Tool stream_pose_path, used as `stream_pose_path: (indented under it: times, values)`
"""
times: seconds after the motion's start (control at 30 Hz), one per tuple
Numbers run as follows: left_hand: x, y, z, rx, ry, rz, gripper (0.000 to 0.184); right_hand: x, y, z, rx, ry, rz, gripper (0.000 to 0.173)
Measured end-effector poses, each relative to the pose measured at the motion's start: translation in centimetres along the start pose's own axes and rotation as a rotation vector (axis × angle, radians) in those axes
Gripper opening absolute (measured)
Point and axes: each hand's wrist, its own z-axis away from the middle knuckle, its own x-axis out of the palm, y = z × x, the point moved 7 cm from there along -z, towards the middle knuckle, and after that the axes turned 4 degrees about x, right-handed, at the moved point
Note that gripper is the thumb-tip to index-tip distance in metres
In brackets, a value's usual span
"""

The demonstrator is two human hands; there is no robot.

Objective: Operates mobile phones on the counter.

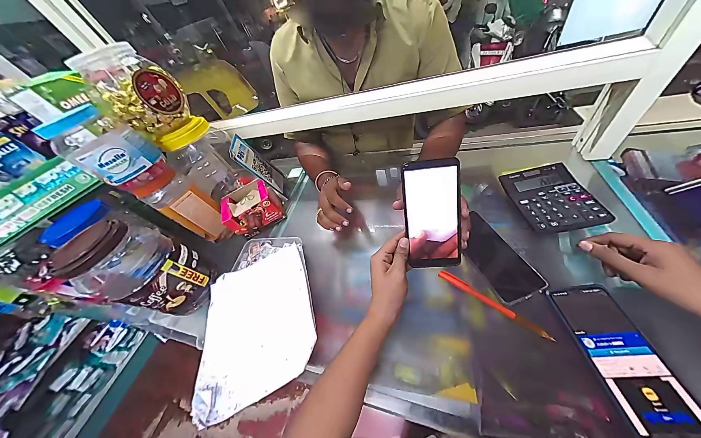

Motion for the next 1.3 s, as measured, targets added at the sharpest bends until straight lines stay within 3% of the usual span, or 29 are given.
stream_pose_path:
  times: [1.3]
  values:
    - [-0.52,-0.04,-0.06,0.008,0.077,0.019,0.029,-0.37,-0.42,-0.01,0.005,-0.021,-0.07,0.038]
